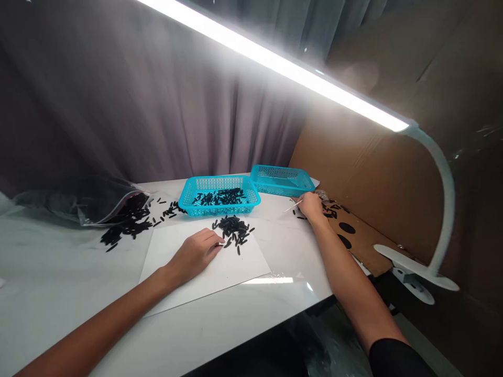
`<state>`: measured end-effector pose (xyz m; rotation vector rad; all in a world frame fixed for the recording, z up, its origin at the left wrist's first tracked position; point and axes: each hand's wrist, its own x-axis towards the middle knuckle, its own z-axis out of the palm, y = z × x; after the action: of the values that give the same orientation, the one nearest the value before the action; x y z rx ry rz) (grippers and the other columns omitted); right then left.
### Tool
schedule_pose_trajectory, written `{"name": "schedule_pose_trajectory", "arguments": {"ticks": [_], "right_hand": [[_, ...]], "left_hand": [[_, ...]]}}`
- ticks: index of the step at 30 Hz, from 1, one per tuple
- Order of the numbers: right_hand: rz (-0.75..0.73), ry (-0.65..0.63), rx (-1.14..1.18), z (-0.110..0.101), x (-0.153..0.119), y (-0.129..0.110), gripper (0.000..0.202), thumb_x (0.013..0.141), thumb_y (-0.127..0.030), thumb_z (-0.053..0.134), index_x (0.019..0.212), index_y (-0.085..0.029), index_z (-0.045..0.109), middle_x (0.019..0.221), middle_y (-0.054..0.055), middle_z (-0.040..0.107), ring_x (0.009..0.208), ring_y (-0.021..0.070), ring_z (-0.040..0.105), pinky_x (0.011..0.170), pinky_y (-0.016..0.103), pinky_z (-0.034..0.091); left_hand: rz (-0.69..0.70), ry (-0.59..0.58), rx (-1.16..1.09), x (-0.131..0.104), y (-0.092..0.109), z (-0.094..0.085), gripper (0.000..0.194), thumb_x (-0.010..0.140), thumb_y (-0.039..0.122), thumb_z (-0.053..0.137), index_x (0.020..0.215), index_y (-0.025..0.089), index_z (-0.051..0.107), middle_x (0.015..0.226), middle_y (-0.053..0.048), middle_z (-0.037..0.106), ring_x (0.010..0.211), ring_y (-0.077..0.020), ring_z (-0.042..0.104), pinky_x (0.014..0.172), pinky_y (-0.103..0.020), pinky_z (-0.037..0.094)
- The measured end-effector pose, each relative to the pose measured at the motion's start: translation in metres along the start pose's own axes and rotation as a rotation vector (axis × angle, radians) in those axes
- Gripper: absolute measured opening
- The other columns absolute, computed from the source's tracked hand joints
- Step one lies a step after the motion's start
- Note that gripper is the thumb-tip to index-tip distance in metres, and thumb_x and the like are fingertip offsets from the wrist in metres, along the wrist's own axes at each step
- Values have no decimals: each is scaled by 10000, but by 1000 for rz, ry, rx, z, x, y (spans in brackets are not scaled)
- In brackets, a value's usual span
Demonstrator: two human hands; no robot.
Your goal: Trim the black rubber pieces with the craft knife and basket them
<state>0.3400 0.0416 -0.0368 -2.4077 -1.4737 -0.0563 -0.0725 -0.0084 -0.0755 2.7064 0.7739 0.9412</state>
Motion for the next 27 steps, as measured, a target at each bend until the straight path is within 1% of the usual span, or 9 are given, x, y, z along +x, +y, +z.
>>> {"name": "schedule_pose_trajectory", "arguments": {"ticks": [2, 5, 10, 11, 13, 14, 16, 21, 27], "right_hand": [[19, 8, 51, -5, 1, 2, 386, 957, -351, 665, 1279, -144, 616, 1296, 133, 626, 1109, 250, 655, 921, 430, 569], [-72, -10, 141, -12, -1, -11, 381, 962, -356, 656, 1284, -155, 614, 1298, 119, 627, 1107, 251, 655, 916, 438, 572], [-433, -147, 352, -12, -27, -64, 338, 979, -377, 627, 1244, -167, 640, 1273, 89, 645, 1080, 250, 661, 909, 436, 575], [-519, -197, 401, -9, -37, -77, 332, 971, -392, 636, 1192, -147, 663, 1204, 76, 675, 1038, 248, 675, 887, 423, 578], [-682, -300, 506, -2, -61, -101, 333, 938, -432, 668, 942, -115, 770, 924, 80, 750, 866, 214, 694, 835, 341, 550], [-751, -352, 557, 2, -74, -111, 343, 911, -457, 695, 889, -127, 788, 841, 65, 753, 798, 195, 689, 784, 311, 538], [-858, -438, 654, 11, -99, -129, 377, 857, -522, 733, 911, -158, 811, 772, 43, 749, 698, 168, 664, 687, 279, 506], [-886, -450, 845, 26, -137, -146, 517, 861, -617, 678, 949, -124, 808, 623, 24, 653, 554, 132, 550, 572, 269, 424], [-863, -439, 929, 26, -145, -141, 365, 890, -480, 709, 1004, -147, 802, 676, 27, 685, 575, 128, 547, 584, 272, 433]], "left_hand": [[1, 45, -24, -1, -2, 3, 160, 977, 152, 572, 1095, 194, 671, 991, -50, 723, 900, -195, 695, 792, -327, 578], [2, 128, -70, -2, -4, 4, 201, 988, 143, 559, 1160, 198, 648, 1030, -49, 718, 863, -163, 705, 763, -289, 585], [-37, 297, -156, 0, -4, 3, 150, 985, 163, 575, 1105, 186, 663, 978, -56, 726, 879, -169, 707, 797, -309, 595], [-55, 328, -177, 0, -3, 3, 126, 983, 174, 584, 1077, 183, 668, 972, -58, 729, 871, -167, 707, 796, -310, 598], [-97, 384, -227, 1, -2, 4, 75, 966, 195, 623, 1017, 175, 674, 954, -57, 735, 849, -158, 709, 794, -302, 605], [-121, 410, -255, 1, -2, 4, 66, 953, 203, 647, 1004, 170, 674, 952, -58, 736, 846, -153, 711, 795, -296, 609], [-160, 444, -315, 1, 0, 5, 98, 923, 223, 698, 996, 163, 673, 938, -54, 735, 832, -142, 717, 797, -281, 620], [-223, 461, -457, 3, 3, 6, 175, 874, 230, 761, 1009, 157, 676, 914, -42, 732, 814, -125, 727, 805, -258, 636], [-251, 410, -577, 3, 8, 2, 232, 840, 184, 788, 1042, 169, 675, 907, -26, 739, 827, -122, 732, 816, -254, 636]]}}
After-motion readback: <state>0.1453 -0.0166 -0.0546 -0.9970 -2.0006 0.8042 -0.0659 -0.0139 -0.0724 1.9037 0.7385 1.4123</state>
